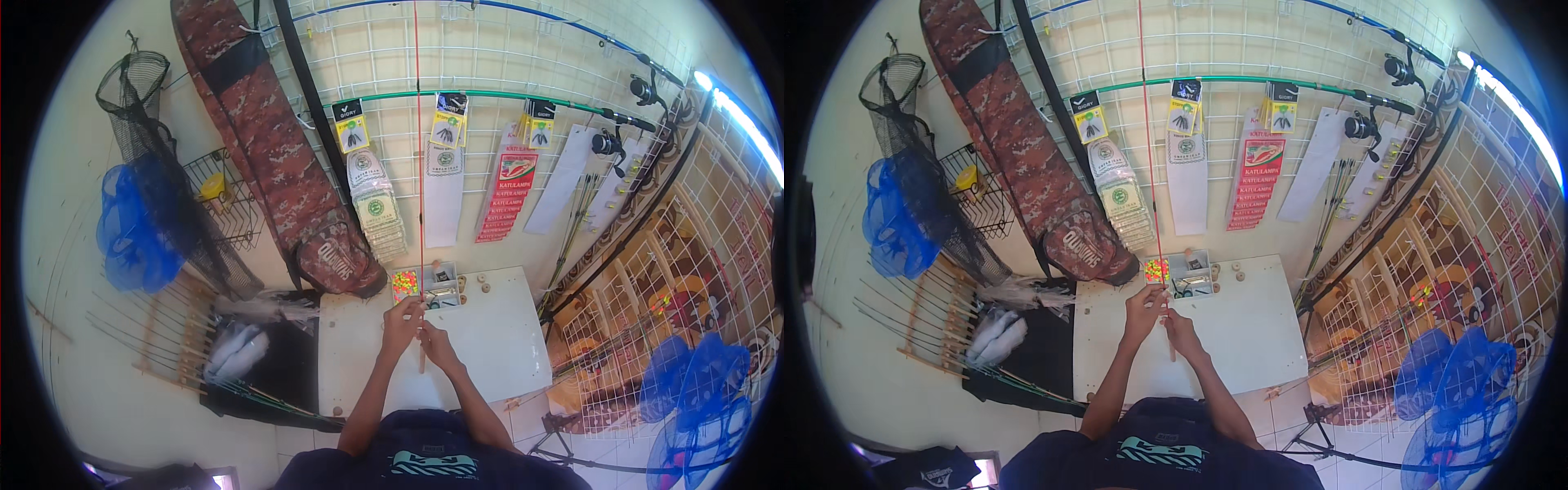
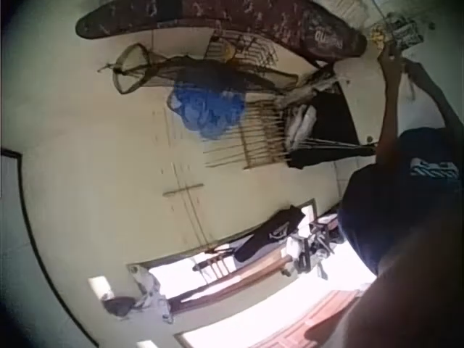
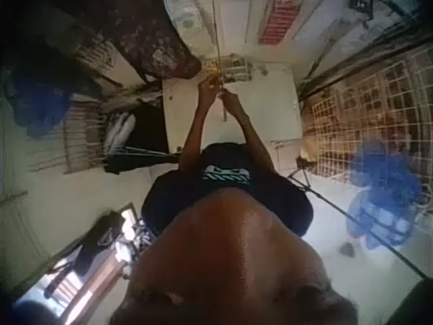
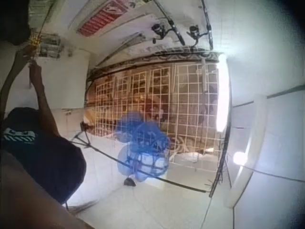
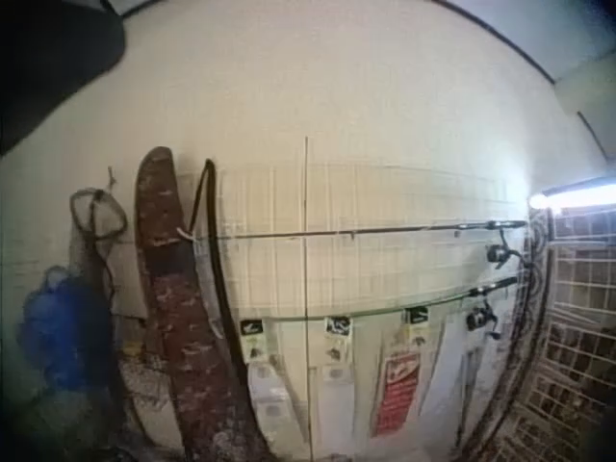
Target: Assemble fishing rod components including a float and line.
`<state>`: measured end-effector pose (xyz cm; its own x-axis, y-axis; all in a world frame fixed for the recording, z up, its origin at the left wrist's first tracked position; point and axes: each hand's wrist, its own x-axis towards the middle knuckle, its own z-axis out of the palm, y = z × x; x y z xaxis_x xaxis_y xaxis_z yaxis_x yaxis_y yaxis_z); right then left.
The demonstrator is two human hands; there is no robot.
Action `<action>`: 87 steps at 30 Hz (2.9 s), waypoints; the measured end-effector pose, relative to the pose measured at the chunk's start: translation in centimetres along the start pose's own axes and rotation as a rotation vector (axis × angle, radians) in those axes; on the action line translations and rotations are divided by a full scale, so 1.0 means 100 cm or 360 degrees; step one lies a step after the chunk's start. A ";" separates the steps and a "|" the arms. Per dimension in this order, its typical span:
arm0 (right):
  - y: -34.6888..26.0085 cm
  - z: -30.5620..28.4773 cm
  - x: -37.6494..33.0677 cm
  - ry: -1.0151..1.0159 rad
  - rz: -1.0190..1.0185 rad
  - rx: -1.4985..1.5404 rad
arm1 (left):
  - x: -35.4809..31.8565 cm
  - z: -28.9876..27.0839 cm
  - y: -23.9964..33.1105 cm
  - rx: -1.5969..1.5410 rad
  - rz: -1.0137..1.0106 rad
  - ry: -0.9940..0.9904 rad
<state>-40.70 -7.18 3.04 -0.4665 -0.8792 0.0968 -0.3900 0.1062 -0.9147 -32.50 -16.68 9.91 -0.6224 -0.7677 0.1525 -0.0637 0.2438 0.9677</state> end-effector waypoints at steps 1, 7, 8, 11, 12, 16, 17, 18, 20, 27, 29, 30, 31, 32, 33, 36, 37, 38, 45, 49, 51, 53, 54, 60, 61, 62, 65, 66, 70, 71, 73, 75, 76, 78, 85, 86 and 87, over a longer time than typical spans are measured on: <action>0.005 0.000 -0.001 -0.0004 -0.0042 0.0028 | 0.001 0.000 0.006 0.0026 0.0006 -0.0001; 0.019 -0.007 0.000 0.0002 -0.0175 -0.0034 | 0.012 0.000 -0.012 0.0107 -0.0025 0.0085; 0.018 -0.007 0.000 0.0018 -0.0196 -0.0087 | 0.011 -0.003 -0.010 0.0148 -0.0015 0.0092; 0.029 -0.005 0.001 -0.0078 -0.0095 0.0054 | 0.008 -0.001 -0.017 0.0147 -0.0025 0.0088; 0.029 -0.006 0.001 -0.0131 -0.0062 0.0062 | 0.007 0.001 -0.025 0.0170 0.0005 0.0105; 0.040 -0.007 0.003 -0.0175 0.0020 0.0131 | -0.003 0.013 -0.038 0.0208 -0.0101 -0.0013; 0.041 -0.009 0.001 -0.0203 0.0029 0.0146 | -0.008 0.015 -0.041 0.0229 -0.0062 -0.0007; 0.041 -0.011 0.000 -0.0227 0.0034 0.0160 | -0.012 0.017 -0.043 0.0251 -0.0019 -0.0003; 0.051 -0.018 -0.004 -0.0300 0.0004 0.0117 | -0.019 0.021 -0.052 0.0210 -0.0039 -0.0014; 0.100 -0.039 -0.025 -0.0472 0.0389 0.0263 | -0.031 0.027 -0.061 0.0112 -0.0123 -0.0016; 0.119 -0.046 -0.029 -0.0429 0.0454 0.0235 | -0.034 0.029 -0.067 0.0098 -0.0180 -0.0024; 0.127 -0.049 -0.031 -0.0385 0.0517 0.0207 | -0.035 0.029 -0.069 0.0101 -0.0178 -0.0014; 0.143 -0.050 -0.035 -0.0214 0.0220 0.0160 | -0.036 0.030 -0.070 0.0106 -0.0174 -0.0006; 0.154 -0.055 -0.033 -0.0217 0.0222 0.0162 | -0.036 0.031 -0.071 0.0108 -0.0178 -0.0004; 0.165 -0.061 -0.031 -0.0174 0.0341 0.0120 | -0.037 0.032 -0.071 0.0120 -0.0213 0.0009; 0.202 -0.076 -0.023 0.0010 0.0314 -0.0035 | -0.039 0.034 -0.073 0.0118 -0.0280 0.0009; 0.217 -0.080 -0.019 0.0023 0.0354 -0.0082 | -0.039 0.035 -0.074 0.0098 -0.0308 -0.0006; 0.223 -0.085 -0.014 0.0034 0.0396 -0.0130 | -0.040 0.036 -0.076 0.0102 -0.0312 -0.0004; 0.239 -0.105 0.025 0.0107 0.0529 -0.0431 | -0.047 0.042 -0.083 0.0089 -0.0412 0.0031; 0.253 -0.111 0.050 0.0170 0.0455 -0.0486 | -0.046 0.045 -0.084 0.0018 -0.0436 0.0084; 0.255 -0.115 0.065 0.0174 0.0461 -0.0491 | -0.047 0.044 -0.087 0.0016 -0.0442 0.0105; 0.263 -0.115 0.076 0.0280 0.0355 -0.0527 | -0.045 0.044 -0.087 0.0009 -0.0436 0.0122; 0.266 -0.117 0.081 0.0388 0.0247 -0.0562 | -0.044 0.044 -0.087 0.0004 -0.0422 0.0121; 0.259 -0.122 0.104 0.0121 0.0349 -0.0807 | -0.044 0.034 -0.082 0.0036 -0.0408 0.0126; 0.259 -0.122 0.103 0.0085 0.0373 -0.0867 | -0.044 0.033 -0.081 0.0043 -0.0413 0.0117; 0.258 -0.121 0.101 0.0088 0.0370 -0.0867 | -0.044 0.032 -0.079 0.0044 -0.0409 0.0118; 0.257 -0.121 0.097 0.0140 0.0331 -0.0879 | -0.046 0.028 -0.075 0.0075 -0.0432 0.0119; 0.257 -0.122 0.096 0.0153 0.0318 -0.0867 | -0.046 0.028 -0.074 0.0074 -0.0433 0.0122; 0.242 -0.115 0.088 0.0221 0.0281 -0.0962 | -0.052 0.024 -0.071 0.0073 -0.0474 0.0128; 0.240 -0.113 0.086 0.0224 0.0278 -0.0963 | -0.053 0.024 -0.071 0.0072 -0.0470 0.0129; 0.235 -0.111 0.080 0.0265 0.0175 -0.1090 | -0.057 0.023 -0.070 0.0051 -0.0448 0.0120; 0.230 -0.111 0.076 0.0181 0.0244 -0.1069 | -0.062 0.020 -0.070 0.0025 -0.0453 0.0123; 0.227 -0.112 0.071 0.0093 0.0322 -0.1046 | -0.065 0.019 -0.069 -0.0002 -0.0467 0.0122; 0.222 -0.107 0.061 0.0202 0.0251 -0.1098 | -0.067 0.017 -0.068 0.0007 -0.0504 0.0135; 0.197 -0.086 0.016 0.0515 0.0435 -0.0631 | -0.078 0.015 -0.053 -0.0056 -0.0425 0.0306; 0.194 -0.087 0.012 0.0457 0.0470 -0.0368 | -0.078 0.017 -0.047 -0.0091 -0.0397 0.0384; 0.192 -0.088 0.009 0.0398 0.0504 -0.0103 | -0.077 0.021 -0.041 -0.0059 -0.0325 0.0455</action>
<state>-55.59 -1.80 -10.99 -0.7472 -0.6590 -0.0856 -0.2418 0.3896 -0.8887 -29.09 -10.52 4.30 -0.3560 -0.9345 -0.0004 -0.1327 0.0502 0.9899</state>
